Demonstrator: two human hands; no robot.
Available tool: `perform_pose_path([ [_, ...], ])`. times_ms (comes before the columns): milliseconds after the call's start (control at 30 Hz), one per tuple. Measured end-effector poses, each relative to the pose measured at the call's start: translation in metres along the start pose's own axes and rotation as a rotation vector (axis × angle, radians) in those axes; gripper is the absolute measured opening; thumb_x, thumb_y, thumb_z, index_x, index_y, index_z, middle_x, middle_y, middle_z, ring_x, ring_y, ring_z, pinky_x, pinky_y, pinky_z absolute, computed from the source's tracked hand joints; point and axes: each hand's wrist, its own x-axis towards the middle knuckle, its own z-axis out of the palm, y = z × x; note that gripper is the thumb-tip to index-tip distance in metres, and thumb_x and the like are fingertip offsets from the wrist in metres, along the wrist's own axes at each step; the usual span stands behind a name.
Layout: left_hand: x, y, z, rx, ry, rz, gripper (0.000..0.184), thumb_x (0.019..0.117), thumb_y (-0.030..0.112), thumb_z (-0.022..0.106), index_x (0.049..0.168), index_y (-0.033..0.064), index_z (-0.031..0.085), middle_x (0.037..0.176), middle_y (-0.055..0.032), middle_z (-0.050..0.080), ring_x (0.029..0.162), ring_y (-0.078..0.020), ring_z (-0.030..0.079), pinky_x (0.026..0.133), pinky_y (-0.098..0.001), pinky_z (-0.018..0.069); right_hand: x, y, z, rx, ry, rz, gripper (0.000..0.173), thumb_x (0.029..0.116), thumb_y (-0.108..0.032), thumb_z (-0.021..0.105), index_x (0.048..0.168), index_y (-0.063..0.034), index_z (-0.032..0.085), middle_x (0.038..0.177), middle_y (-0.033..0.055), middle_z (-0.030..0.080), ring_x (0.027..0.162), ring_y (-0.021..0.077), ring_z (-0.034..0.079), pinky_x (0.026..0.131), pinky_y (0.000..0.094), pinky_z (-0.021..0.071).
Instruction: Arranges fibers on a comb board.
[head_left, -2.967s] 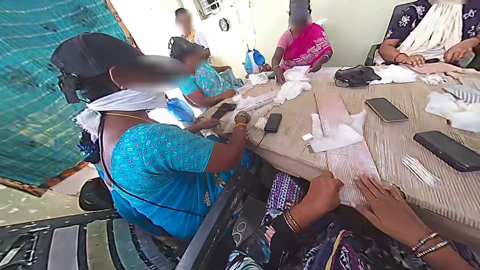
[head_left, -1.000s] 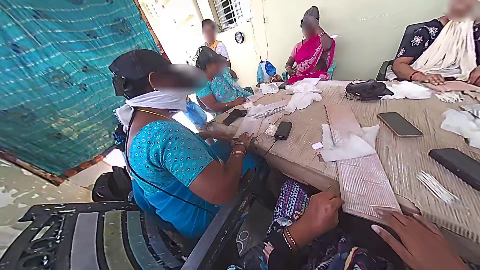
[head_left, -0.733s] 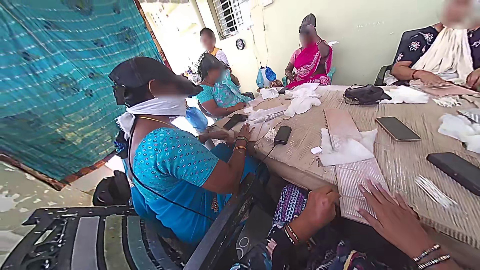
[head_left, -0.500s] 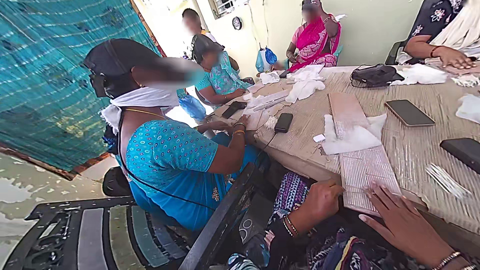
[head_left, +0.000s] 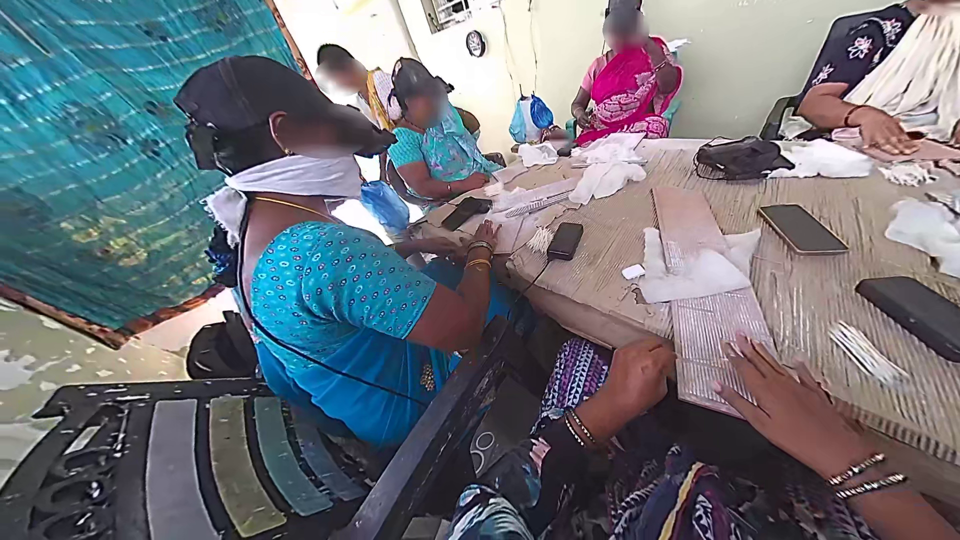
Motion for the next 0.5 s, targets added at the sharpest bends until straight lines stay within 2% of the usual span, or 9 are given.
perform_pose_path([
  [33,0.002,-0.002,0.001,-0.002,-0.029,-0.014,0.017,0.0902,-0.007,0.059,0.094,-0.0063,0.075,0.094,-0.0216,0.073,0.087,-0.0342,0.074,0.080,-0.0467,0.0607,0.003,-0.001,0.004,-0.014,-0.055,0.010,0.083,0.1000,-0.060,0.043,0.151,0.0053,0.045,0.162,0.0270,0.035,0.151,0.0462,0.031,0.117,0.0740,0.0176],
  [100,0.001,-0.004,0.006,-0.018,-0.084,-0.042,0.017,0.0920,-0.005,0.059,0.096,-0.0059,0.075,0.093,-0.0215,0.072,0.086,-0.0343,0.073,0.080,-0.0469,0.0601,-0.002,0.001,0.016,-0.060,-0.033,-0.023,0.086,0.0973,-0.060,0.045,0.147,0.0095,0.047,0.160,0.0289,0.037,0.149,0.0477,0.034,0.116,0.0736,0.0212],
  [167,-0.004,-0.005,0.009,-0.020,-0.080,-0.046,0.016,0.0931,-0.002,0.061,0.096,-0.0044,0.076,0.089,-0.0198,0.071,0.083,-0.0328,0.073,0.077,-0.0460,0.0604,-0.015,0.001,0.020,-0.086,0.013,-0.068,0.092,0.0946,-0.066,0.037,0.142,0.0115,0.052,0.156,0.0300,0.042,0.145,0.0490,0.041,0.114,0.0744,0.0253],
  [233,-0.009,-0.006,0.009,-0.022,-0.055,-0.028,0.015,0.0932,-0.001,0.061,0.094,-0.0046,0.076,0.087,-0.0190,0.072,0.081,-0.0320,0.073,0.075,-0.0452,0.0608,-0.027,0.000,0.011,-0.106,-0.042,-0.103,0.098,0.0953,-0.072,0.028,0.141,0.0111,0.054,0.153,0.0307,0.045,0.143,0.0490,0.044,0.112,0.0753,0.0273],
  [300,-0.008,-0.005,0.007,-0.032,-0.062,-0.013,0.017,0.0935,-0.001,0.060,0.094,-0.0048,0.076,0.088,-0.0195,0.073,0.082,-0.0330,0.074,0.076,-0.0464,0.0607,-0.035,0.000,-0.009,-0.082,-0.130,-0.111,0.091,0.0977,-0.069,0.030,0.140,0.0071,0.057,0.151,0.0291,0.050,0.142,0.0472,0.047,0.113,0.0753,0.0253],
  [367,-0.012,-0.004,0.011,-0.031,-0.054,-0.012,0.018,0.0934,0.000,0.060,0.094,-0.0035,0.077,0.088,-0.0188,0.073,0.082,-0.0327,0.074,0.075,-0.0468,0.0608,-0.038,0.002,-0.024,0.012,-0.120,-0.070,0.063,0.1028,-0.049,0.045,0.132,0.0030,0.065,0.136,0.0262,0.064,0.131,0.0453,0.058,0.114,0.0744,0.0259],
  [400,-0.013,-0.005,0.014,-0.025,-0.030,-0.006,0.017,0.0930,0.000,0.060,0.094,-0.0025,0.077,0.087,-0.0175,0.073,0.080,-0.0314,0.074,0.074,-0.0459,0.0612,-0.035,0.004,-0.026,0.044,-0.028,-0.038,0.046,0.1018,-0.033,0.054,0.126,0.0027,0.069,0.120,0.0262,0.071,0.117,0.0462,0.067,0.111,0.0735,0.0314],
  [467,-0.015,-0.005,0.017,-0.010,0.008,-0.012,0.015,0.0922,-0.001,0.063,0.096,-0.0017,0.078,0.087,-0.0165,0.073,0.081,-0.0305,0.074,0.074,-0.0458,0.0616,-0.025,0.010,-0.023,0.012,0.118,0.015,0.029,0.0953,-0.012,0.065,0.121,-0.0011,0.073,0.114,0.0218,0.073,0.108,0.0421,0.069,0.102,0.0669,0.0416],
  [500,-0.015,-0.005,0.018,-0.009,0.039,-0.005,0.015,0.0900,-0.003,0.064,0.094,-0.0015,0.078,0.084,-0.0156,0.071,0.076,-0.0292,0.072,0.070,-0.0443,0.0604,-0.019,0.011,-0.020,-0.002,0.138,0.028,0.026,0.0924,-0.008,0.070,0.118,-0.0025,0.075,0.112,0.0208,0.071,0.106,0.0413,0.067,0.096,0.0649,0.0433],
])
